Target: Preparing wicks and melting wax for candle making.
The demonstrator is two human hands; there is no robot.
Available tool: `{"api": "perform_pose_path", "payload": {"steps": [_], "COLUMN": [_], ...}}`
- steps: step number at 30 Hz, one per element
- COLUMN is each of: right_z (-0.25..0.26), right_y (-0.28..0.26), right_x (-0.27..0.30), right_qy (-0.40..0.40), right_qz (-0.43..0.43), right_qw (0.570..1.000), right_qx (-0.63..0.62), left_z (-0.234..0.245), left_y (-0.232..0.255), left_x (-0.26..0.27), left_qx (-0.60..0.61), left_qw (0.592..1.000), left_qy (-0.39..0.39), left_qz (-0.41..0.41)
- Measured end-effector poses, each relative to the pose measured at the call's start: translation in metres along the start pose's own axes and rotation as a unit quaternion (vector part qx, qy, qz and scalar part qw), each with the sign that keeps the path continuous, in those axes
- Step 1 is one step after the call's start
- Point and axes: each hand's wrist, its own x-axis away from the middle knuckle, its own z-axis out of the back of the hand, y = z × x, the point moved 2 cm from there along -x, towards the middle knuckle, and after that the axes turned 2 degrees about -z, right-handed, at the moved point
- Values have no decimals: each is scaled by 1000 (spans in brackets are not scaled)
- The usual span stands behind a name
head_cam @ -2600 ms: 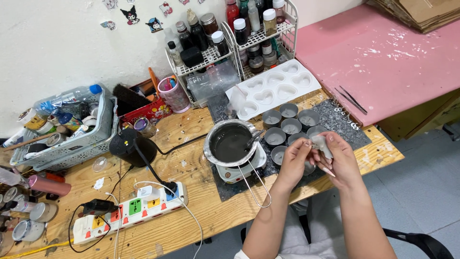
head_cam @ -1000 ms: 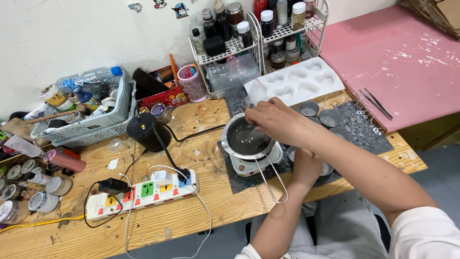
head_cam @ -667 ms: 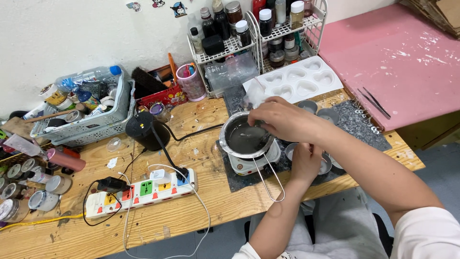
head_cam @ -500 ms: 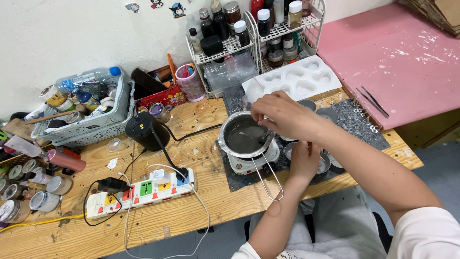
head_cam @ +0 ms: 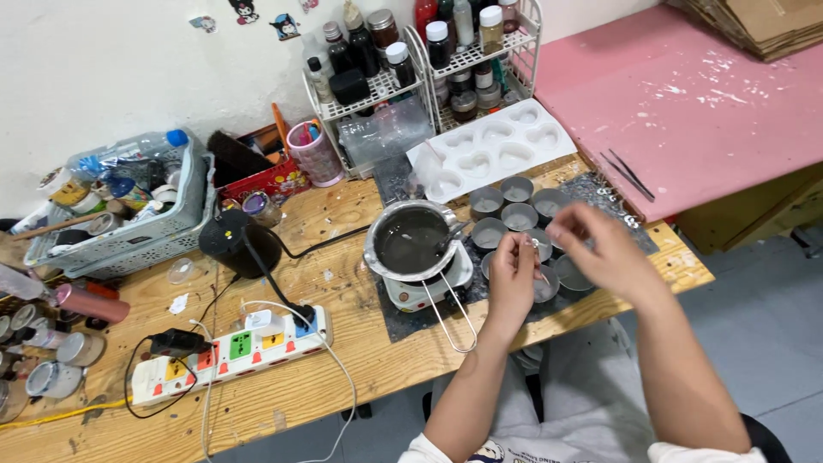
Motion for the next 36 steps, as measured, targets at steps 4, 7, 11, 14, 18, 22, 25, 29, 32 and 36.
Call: {"api": "perform_pose_path", "payload": {"steps": [4,7,11,14,18,22,25,29,32,36], "right_z": [-10,-8,-7,-19,-29,-30,-31,-30,-30,-27], "right_y": [7,7,7,31,48,44,34,28,27,28], "right_x": [23,31,39,46,49,50,51,51,52,52], "right_qy": [-54,-49,-29,-39,-74,-92,-73,-49,-30,-31], "right_qz": [-68,-32,45,-9,-99,-96,-105,-58,-53,-44], "right_qw": [996,995,995,980,917,880,888,939,953,960], "right_qx": [-35,-85,-84,-195,-380,-455,-442,-335,-296,-276], "left_z": [-7,-10,-11,-11,-12,-8,-9,-10,-9,-4], "left_y": [14,32,51,62,68,56,60,63,57,52], "left_x": [10,16,23,26,26,28,29,29,30,27], "left_qx": [-14,-106,-186,-182,-130,-146,-188,-164,-151,-121], "left_qw": [1000,993,978,977,974,972,965,968,969,980], "left_qy": [-14,-19,-45,-37,-77,-39,-36,-31,-26,-37], "left_qz": [-19,-43,-80,-102,-168,-182,-178,-187,-193,-154]}}
